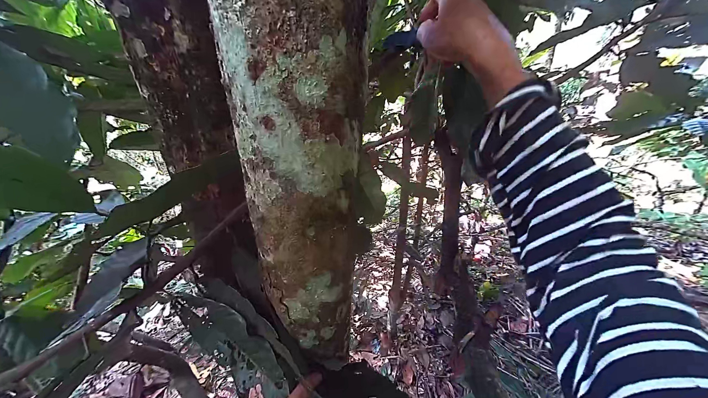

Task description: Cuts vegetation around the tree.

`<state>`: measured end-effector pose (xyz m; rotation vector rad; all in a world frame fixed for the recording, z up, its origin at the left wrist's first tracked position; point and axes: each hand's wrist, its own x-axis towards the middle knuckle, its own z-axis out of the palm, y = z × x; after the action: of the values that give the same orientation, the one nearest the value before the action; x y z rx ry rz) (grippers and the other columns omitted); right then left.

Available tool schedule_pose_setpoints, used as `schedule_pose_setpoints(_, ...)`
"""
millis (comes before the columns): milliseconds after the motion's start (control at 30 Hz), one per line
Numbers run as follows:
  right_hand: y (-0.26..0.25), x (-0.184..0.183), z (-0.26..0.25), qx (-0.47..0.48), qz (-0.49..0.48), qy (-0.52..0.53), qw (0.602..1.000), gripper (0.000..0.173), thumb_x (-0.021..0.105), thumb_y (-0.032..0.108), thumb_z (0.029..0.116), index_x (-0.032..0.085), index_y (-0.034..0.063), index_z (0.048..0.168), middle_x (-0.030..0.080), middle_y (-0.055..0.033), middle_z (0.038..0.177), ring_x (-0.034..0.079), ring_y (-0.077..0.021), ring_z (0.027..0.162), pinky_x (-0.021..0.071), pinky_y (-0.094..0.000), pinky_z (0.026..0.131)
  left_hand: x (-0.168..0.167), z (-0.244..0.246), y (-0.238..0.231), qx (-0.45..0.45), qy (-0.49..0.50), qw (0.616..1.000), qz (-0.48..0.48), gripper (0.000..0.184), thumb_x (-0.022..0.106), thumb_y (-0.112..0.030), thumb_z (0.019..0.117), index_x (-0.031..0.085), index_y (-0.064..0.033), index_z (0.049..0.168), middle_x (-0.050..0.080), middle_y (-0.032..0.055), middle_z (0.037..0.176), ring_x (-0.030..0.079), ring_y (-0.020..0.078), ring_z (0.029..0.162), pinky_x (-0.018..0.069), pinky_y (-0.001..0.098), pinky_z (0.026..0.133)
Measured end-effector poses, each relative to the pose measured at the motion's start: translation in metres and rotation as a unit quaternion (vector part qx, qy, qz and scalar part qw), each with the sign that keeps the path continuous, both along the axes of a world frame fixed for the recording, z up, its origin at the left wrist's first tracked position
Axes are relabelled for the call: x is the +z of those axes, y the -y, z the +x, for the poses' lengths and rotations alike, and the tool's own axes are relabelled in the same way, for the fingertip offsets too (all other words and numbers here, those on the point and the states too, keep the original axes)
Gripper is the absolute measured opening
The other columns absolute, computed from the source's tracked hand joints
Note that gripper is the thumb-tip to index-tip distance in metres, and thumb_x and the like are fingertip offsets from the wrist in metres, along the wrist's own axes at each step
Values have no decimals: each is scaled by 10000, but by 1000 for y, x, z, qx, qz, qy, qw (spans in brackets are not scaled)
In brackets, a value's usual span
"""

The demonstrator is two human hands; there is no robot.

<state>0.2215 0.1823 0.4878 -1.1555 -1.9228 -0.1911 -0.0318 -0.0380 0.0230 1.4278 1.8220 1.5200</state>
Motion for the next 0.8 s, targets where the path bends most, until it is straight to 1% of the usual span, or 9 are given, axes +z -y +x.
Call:
schedule_pose_setpoints(67, 15, 17, -10, -37, -4, 53, 998, 376, 531, 242, 998, 606, -28, 1248, 648, -260, 1150, 659, -389, 993, 493, -633, 856, -3, -2, -2, -1, 1, 1000, 7, 866, 848, -379, 785, 482, 92, 1411, 623, 228, 1330, 590, 237, 1276, 455, 421, 1117)
schedule_pose_setpoints(133, 31, 25, -23, -76, -6, 95, 993, 300, 510, 228, 997, 622, -46, 1047, 632, -236, 1045, 625, -355, 928, 465, -608, 805, -5, -3, -4, 0, -2, 1000, 19, 849, 850, -373, 785, 499, 102, 1395, 636, 242, 1303, 611, 263, 1248, 472, 452, 1099)
schedule_pose_setpoints(167, 38, 28, -29, -89, -8, 110, 990, 287, 503, 216, 995, 611, -50, 1008, 621, -233, 1024, 611, -347, 908, 455, -600, 790, -5, -3, -4, 1, -2, 1000, 18, 847, 846, -380, 785, 502, 98, 1393, 638, 239, 1301, 612, 265, 1248, 472, 455, 1098)
schedule_pose_setpoints(300, 43, 35, -46, -102, -18, 93, 990, 250, 573, 205, 948, 647, -23, 1019, 630, -194, 1014, 602, -295, 884, 464, -552, 793, -3, -2, -4, 8, 6, 1000, 6, 875, 851, -431, 762, 512, 66, 1398, 643, 209, 1306, 606, 242, 1256, 469, 440, 1101)
schedule_pose_setpoints(400, 39, 40, -52, -108, -70, 87, 988, 191, 573, 227, 962, 642, 58, 1019, 597, -85, 957, 561, -187, 805, 472, -455, 765, -8, -5, -7, 5, 5, 1000, 11, 866, 841, -464, 754, 533, 41, 1386, 657, 178, 1290, 619, 210, 1235, 483, 422, 1090)
schedule_pose_setpoints(467, 37, 41, -52, -112, -86, 94, 986, 157, 555, 219, 968, 620, 76, 959, 562, -62, 881, 519, -176, 736, 446, -440, 702, -8, -5, -8, 2, 9, 1000, 19, 851, 841, -452, 757, 536, 40, 1381, 661, 172, 1284, 625, 192, 1222, 487, 406, 1084)
schedule_pose_setpoints(600, 28, 36, -44, -76, -109, 66, 989, 144, 558, 229, 963, 567, 149, 844, 482, 26, 702, 423, -90, 537, 399, -298, 525, -5, -2, -6, 4, 11, 1000, 15, 892, 836, -464, 754, 507, 44, 1409, 647, 175, 1307, 611, 180, 1236, 473, 387, 1091)
schedule_pose_setpoints(700, 39, 19, -36, -8, -72, 85, 994, 147, 573, 250, 972, 610, 119, 916, 527, 9, 716, 447, -95, 539, 411, -313, 521, -5, -4, -8, 6, 4, 1000, 26, 874, 835, -454, 755, 518, 50, 1395, 659, 173, 1287, 624, 174, 1217, 481, 386, 1083)
schedule_pose_setpoints(800, 62, 1, -21, 7, -8, 88, 996, 335, 524, 224, 1028, 600, -21, 1243, 644, -213, 1083, 644, -303, 880, 514, -526, 795, -5, -4, -7, 11, 9, 1000, 28, 841, 839, -426, 751, 536, 47, 1377, 669, 161, 1267, 633, 167, 1200, 491, 381, 1068)
